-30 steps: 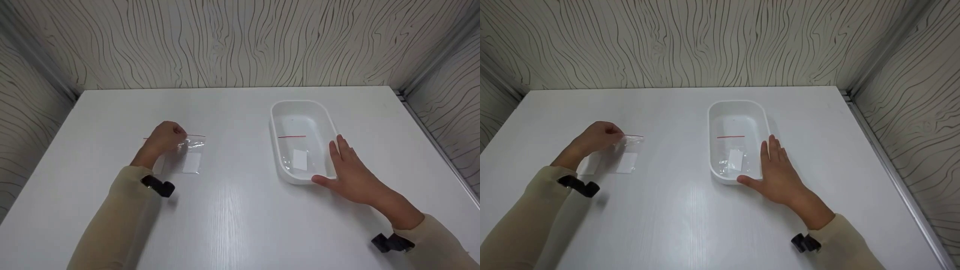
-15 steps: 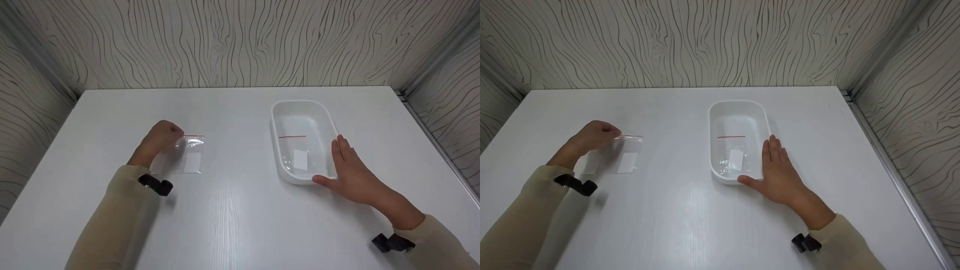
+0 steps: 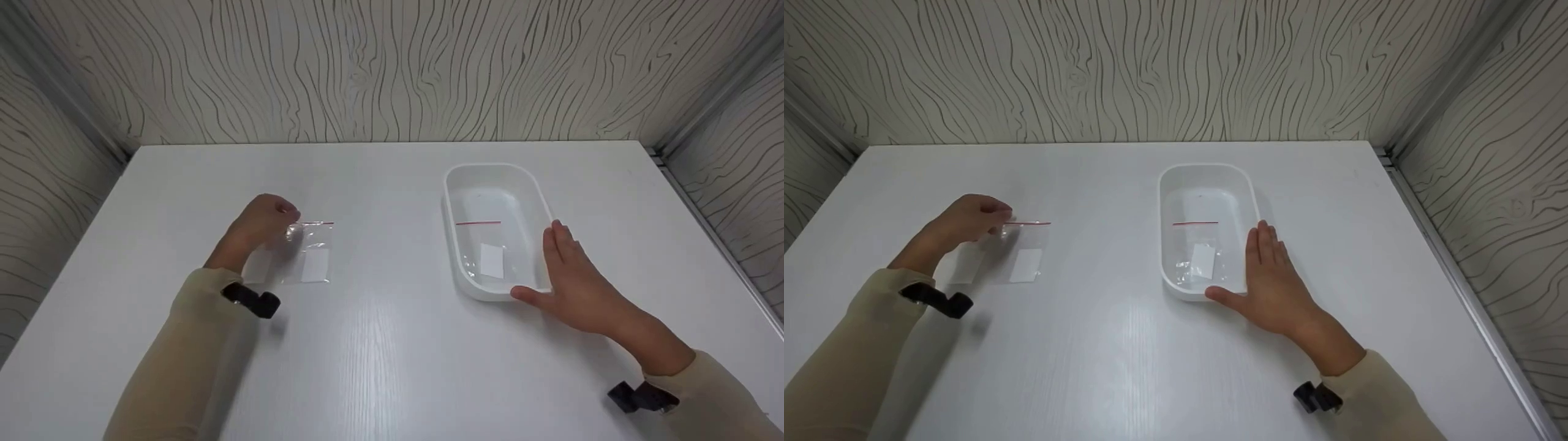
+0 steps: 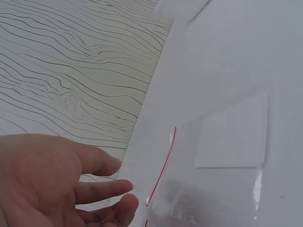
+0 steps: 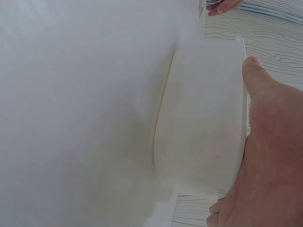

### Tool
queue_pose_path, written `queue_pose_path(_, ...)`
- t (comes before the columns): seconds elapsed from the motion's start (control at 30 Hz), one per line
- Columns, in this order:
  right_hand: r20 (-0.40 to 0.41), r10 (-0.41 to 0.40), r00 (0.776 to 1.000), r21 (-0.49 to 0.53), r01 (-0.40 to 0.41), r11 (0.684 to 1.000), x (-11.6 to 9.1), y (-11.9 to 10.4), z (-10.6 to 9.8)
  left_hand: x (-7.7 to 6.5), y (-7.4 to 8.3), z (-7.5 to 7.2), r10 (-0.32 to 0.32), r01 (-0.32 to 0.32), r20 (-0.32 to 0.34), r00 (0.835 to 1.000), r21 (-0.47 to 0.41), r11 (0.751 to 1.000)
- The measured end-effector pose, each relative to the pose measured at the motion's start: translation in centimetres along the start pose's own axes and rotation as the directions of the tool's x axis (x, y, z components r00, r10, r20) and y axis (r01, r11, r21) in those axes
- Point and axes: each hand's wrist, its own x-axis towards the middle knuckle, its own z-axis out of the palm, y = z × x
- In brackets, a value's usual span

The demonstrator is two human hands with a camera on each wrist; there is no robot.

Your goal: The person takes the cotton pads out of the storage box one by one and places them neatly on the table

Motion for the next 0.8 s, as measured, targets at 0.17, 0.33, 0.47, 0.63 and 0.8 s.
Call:
queue_pose_path(0.17, 0.002, 0.003, 1.000, -0.002, -0.003, 1.000, -0.02, -0.02, 0.04, -0.11, 0.04, -0.10, 0.005, -0.005, -0.014, 1.000, -0.013, 1.000)
queue_pose_path(0.33, -0.002, 0.001, 1.000, -0.004, -0.001, 1.000, -0.02, -0.04, 0.02, -0.02, -0.12, -0.15, 0.020, -0.020, -0.010, 1.000, -0.037, 0.999)
queue_pose_path(0.47, 0.003, -0.001, 1.000, -0.001, 0.001, 1.000, -0.06, -0.07, 0.02, 0.00, -0.26, -0.21, 0.033, -0.033, -0.003, 0.999, -0.063, 0.997)
queue_pose_path(0.63, 0.011, 0.005, 1.000, -0.001, -0.005, 1.000, -0.08, -0.11, -0.01, -0.19, -0.03, -0.32, 0.024, -0.024, 0.004, 1.000, -0.091, 0.996)
queue_pose_path(0.8, 0.012, 0.009, 1.000, 0.002, -0.009, 1.000, 0.01, -0.03, -0.03, -0.43, 0.28, -0.46, 0.026, -0.023, 0.026, 0.999, -0.117, 0.993)
